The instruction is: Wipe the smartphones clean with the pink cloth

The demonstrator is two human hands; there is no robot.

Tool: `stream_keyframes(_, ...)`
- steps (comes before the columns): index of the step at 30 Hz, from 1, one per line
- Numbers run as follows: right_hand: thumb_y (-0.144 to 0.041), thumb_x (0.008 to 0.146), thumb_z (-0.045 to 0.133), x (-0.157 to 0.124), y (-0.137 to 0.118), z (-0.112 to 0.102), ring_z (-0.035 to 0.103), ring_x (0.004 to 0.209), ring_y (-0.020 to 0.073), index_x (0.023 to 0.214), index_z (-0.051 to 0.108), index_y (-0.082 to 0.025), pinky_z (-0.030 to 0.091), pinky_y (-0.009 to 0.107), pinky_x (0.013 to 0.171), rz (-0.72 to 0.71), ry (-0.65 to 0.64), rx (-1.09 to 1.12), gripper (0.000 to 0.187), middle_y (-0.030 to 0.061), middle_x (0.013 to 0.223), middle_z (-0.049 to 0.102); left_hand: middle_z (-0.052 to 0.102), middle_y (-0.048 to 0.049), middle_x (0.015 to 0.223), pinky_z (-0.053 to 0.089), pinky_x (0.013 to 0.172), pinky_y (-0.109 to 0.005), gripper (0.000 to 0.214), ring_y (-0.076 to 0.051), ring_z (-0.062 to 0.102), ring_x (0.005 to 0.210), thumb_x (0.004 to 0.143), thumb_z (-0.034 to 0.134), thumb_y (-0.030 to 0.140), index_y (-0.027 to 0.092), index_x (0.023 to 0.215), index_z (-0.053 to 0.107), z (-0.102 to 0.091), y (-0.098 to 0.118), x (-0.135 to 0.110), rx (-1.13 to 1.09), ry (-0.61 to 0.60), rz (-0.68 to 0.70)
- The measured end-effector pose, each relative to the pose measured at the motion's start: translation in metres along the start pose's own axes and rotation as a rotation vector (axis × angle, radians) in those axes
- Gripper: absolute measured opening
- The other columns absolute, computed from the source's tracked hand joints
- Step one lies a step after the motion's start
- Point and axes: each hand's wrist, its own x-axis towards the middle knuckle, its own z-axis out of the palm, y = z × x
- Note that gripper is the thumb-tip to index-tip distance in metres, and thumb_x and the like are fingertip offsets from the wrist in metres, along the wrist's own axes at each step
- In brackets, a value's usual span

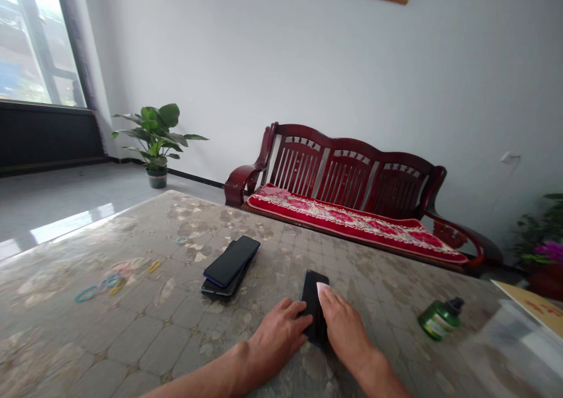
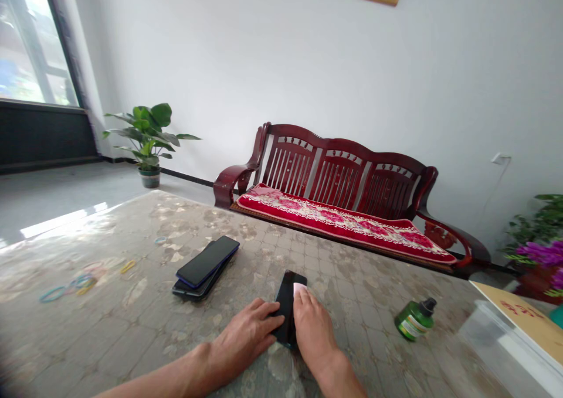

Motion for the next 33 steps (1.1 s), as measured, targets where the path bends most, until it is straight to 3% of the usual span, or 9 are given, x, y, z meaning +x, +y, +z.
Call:
stream_keyframes(4, 0.006, 0.079, 0.032, -0.002, -0.006, -0.006, 0.058, 0.123, 0.0247, 0.139, 0.052, -0.013, 0.051, 0.037, 0.1, 0.005, -0.027, -0.017, 0.067, 0.0141, 0.138, 0.057, 0.06, -0.0034, 0.128, 0.042, 0.102, -0.032, 0.024, -0.022, 0.054, 0.114, 0.095, 0.055, 0.025, 0.025, 0.117, 0.063, 0.001, 0.0, 0.0, 0.008, 0.008, -0.007)
stream_keyframes(11, 0.005, 0.081, 0.031, 0.042, 0.0, -0.013, 0.055, 0.126, 0.0234, 0.136, 0.055, -0.01, 0.046, 0.036, 0.106, 0.039, -0.093, 0.023, 0.062, 0.0154, 0.138, 0.056, 0.06, -0.0045, 0.127, 0.044, 0.099, -0.033, 0.025, -0.023, 0.055, 0.112, 0.093, 0.056, 0.022, 0.025, 0.117, 0.063, -0.001, 0.002, 0.001, 0.016, 0.008, -0.02)
stream_keyframes(19, 0.004, 0.081, 0.033, 0.009, -0.01, -0.006, 0.055, 0.126, 0.0244, 0.14, 0.051, -0.013, 0.049, 0.037, 0.103, -0.007, -0.047, 0.029, 0.064, 0.0126, 0.14, 0.055, 0.063, -0.0045, 0.125, 0.043, 0.1, -0.034, 0.021, -0.024, 0.056, 0.113, 0.094, 0.055, 0.02, 0.023, 0.113, 0.064, -0.005, 0.003, 0.003, 0.018, -0.014, 0.011)
stream_keyframes(28, 0.005, 0.079, 0.033, 0.045, -0.004, 0.0, 0.053, 0.128, 0.0225, 0.136, 0.056, -0.015, 0.045, 0.039, 0.108, 0.034, -0.012, 0.11, 0.064, 0.0127, 0.137, 0.058, 0.063, -0.0027, 0.123, 0.046, 0.096, -0.033, 0.02, -0.022, 0.058, 0.106, 0.094, 0.054, 0.022, 0.025, 0.112, 0.064, 0.001, -0.005, 0.003, 0.007, 0.034, -0.006)
stream_keyframes(33, 0.004, 0.08, 0.032, 0.03, -0.014, -0.005, 0.054, 0.127, 0.0213, 0.137, 0.054, -0.012, 0.045, 0.036, 0.108, -0.043, -0.034, 0.135, 0.063, 0.0129, 0.138, 0.057, 0.065, -0.0004, 0.12, 0.046, 0.095, -0.034, 0.017, -0.022, 0.058, 0.103, 0.092, 0.058, 0.025, 0.026, 0.108, 0.065, 0.0, -0.007, 0.004, 0.008, 0.06, -0.025)
